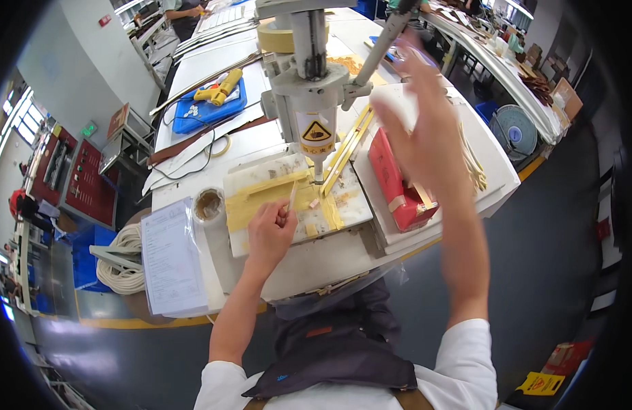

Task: The person repeatedly inserts a white cable into a jig, operates a lever to crimp a yellow connector onto the end, and then removes the finished unit. This process is repeated for multiple cables throughout the clip.

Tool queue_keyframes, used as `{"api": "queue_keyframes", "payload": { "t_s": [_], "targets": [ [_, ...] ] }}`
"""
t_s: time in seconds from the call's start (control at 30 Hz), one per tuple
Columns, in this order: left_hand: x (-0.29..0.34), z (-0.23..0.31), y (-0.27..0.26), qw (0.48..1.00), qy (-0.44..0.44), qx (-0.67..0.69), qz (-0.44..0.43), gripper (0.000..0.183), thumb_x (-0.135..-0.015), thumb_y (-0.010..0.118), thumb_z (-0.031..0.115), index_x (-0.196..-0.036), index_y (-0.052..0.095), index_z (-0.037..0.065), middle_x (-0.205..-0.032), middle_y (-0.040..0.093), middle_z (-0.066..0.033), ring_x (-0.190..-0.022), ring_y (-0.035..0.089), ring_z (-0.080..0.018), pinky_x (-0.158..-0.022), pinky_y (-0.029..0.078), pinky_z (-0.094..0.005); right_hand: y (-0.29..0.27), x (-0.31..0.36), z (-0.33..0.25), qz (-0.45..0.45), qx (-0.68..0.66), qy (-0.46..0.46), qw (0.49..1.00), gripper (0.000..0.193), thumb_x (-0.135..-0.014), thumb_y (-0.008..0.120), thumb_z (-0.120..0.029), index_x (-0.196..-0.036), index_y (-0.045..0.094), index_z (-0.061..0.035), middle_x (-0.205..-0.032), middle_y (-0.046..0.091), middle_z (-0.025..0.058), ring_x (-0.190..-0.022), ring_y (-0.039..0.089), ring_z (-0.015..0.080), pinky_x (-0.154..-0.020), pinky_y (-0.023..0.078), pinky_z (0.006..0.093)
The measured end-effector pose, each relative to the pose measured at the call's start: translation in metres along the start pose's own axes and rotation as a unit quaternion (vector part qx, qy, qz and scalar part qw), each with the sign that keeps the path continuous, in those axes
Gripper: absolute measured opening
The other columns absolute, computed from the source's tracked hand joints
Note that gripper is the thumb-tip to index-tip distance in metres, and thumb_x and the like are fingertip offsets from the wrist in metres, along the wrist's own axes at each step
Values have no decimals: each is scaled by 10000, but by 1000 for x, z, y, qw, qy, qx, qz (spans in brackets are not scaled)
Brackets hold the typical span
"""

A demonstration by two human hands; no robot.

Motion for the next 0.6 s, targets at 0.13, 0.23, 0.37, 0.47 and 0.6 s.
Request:
{"api": "queue_keyframes", "payload": {
  "t_s": [0.13, 0.23, 0.37, 0.47, 0.6],
  "targets": [
    [1, -3, 5, 1000, -10, 10, -11, 239, -853, 739, 61, -1087, 728, 13, -806, 646, -86, -634, 636, -161, -599, 548, -299, 76, 122, 40, -242, 95, 96, 961, 305, -843, 675, -55, -1139, 745, -32, -1378, 582, 240, -1271, 567, 395, -1019, 506, 448],
    [4, -9, 1, 999, -7, 30, 21, 226, -824, 757, 35, -1047, 742, -1, -742, 611, -48, -598, 538, -116, -573, 475, -276, 130, 159, 64, -261, 92, 83, 957, 263, -803, 666, -52, -1041, 778, -42, -1413, 561, 237, -1333, 508, 406, -1039, 479, 481],
    [4, -5, -1, 1000, -11, 25, 14, 222, -823, 757, 33, -1042, 744, 2, -735, 605, -45, -591, 530, -113, -568, 469, -274, 154, 162, 68, -327, 96, 47, 939, 279, -792, 674, -54, -1048, 785, -73, -1467, 531, 218, -1401, 450, 393, -1074, 441, 502],
    [3, -6, -2, 1000, -14, 18, 16, 217, -823, 757, 32, -1038, 746, 4, -734, 605, -44, -589, 530, -112, -566, 466, -271, 146, 152, 65, -325, 94, 68, 939, 257, -785, 682, -59, -1021, 783, -85, -1455, 553, 177, -1380, 475, 378, -1045, 457, 497],
    [3, -4, 3, 1000, -10, 21, 4, 225, -848, 736, 44, -1070, 727, 12, -791, 627, -78, -593, 585, -149, -571, 514, -299, 135, 151, 71, -249, 53, 39, 966, 171, -764, 698, -82, -924, 761, -87, -1324, 642, 121, -1225, 584, 332, -991, 488, 448]
  ]
}}
Point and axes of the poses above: each hand's wrist, its own x-axis away from the middle knuckle, its own y-axis out of the palm, z = x × y, the point moved 8 cm from there along -x, towards the middle knuckle
